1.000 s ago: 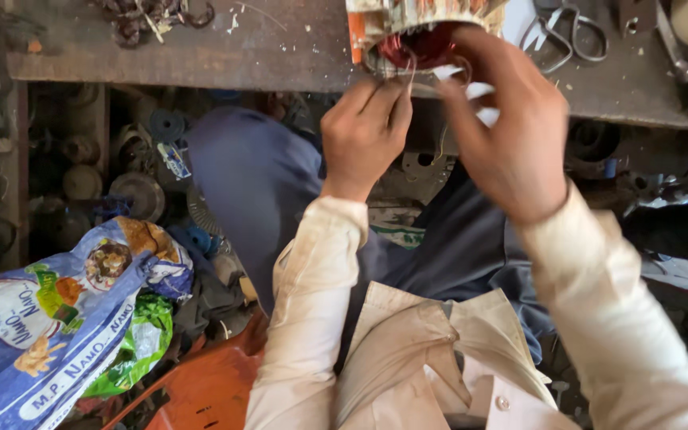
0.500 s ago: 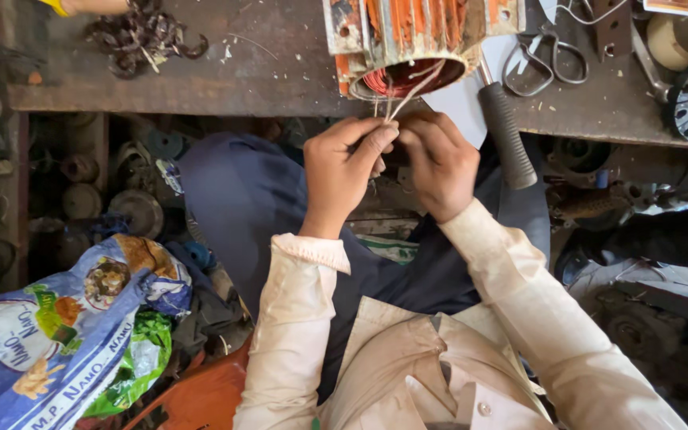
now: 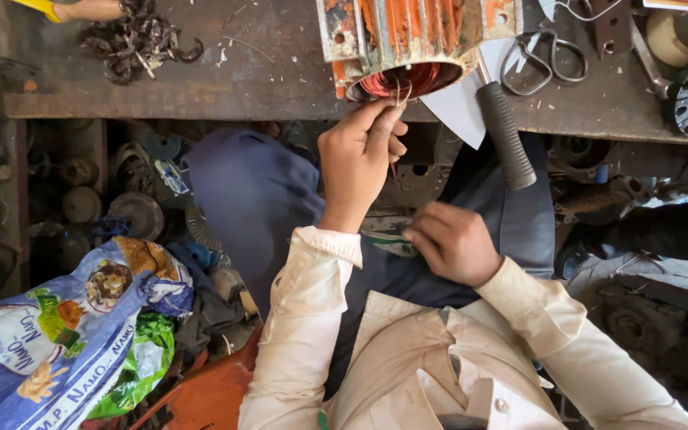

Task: The person is repairing a motor stator by hand. They use a hammer to tap the copper windings and a screwdriver to adjust the internal components. The person also uses pliers to manipulate wires and a knife to cut or trim parts of the assembly.

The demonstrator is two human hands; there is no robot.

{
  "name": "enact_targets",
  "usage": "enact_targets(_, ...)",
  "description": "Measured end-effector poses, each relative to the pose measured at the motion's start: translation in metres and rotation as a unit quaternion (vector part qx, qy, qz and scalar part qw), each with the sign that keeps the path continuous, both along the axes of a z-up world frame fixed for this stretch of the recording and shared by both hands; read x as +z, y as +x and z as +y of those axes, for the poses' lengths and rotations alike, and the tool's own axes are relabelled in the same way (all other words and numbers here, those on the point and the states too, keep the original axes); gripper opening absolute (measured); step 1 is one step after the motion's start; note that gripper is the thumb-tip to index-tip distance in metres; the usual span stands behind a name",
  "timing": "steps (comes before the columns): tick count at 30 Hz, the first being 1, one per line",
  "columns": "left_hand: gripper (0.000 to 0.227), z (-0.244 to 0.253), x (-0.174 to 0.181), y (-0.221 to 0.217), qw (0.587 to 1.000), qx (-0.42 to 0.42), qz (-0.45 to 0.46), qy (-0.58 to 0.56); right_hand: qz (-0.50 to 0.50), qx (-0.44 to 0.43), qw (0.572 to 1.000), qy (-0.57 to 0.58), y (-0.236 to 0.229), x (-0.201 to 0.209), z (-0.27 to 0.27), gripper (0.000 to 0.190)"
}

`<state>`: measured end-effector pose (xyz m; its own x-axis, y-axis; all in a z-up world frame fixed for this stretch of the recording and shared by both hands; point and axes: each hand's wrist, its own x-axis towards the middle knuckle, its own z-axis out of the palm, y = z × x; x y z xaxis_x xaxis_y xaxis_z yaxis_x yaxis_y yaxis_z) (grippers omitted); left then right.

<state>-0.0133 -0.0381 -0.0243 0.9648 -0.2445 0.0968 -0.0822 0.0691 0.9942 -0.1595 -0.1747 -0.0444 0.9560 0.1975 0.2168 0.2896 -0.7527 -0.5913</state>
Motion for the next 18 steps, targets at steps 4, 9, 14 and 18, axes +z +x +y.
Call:
enact_targets(4,0.021,0.002,0.001,-0.007,0.999,0.045,-0.011,-0.018,0.104,-0.079,0.98,-0.15,0.02,-0.01,-0.009,0.029)
enact_targets(9,0.022,0.009,-0.004,-0.009,0.995,0.093,0.026,-0.036,0.074,-0.109,0.971,-0.197,0.035,0.001,-0.009,0.025)
enact_targets(14,0.024,0.01,-0.013,-0.008,0.995,0.018,0.048,-0.081,-0.006,-0.164,0.984,-0.062,0.051,0.044,0.006,0.018)
enact_targets(18,0.026,0.01,-0.015,-0.007,0.984,-0.06,0.094,-0.141,-0.117,-0.236,0.965,-0.011,0.081,0.049,0.016,0.025)
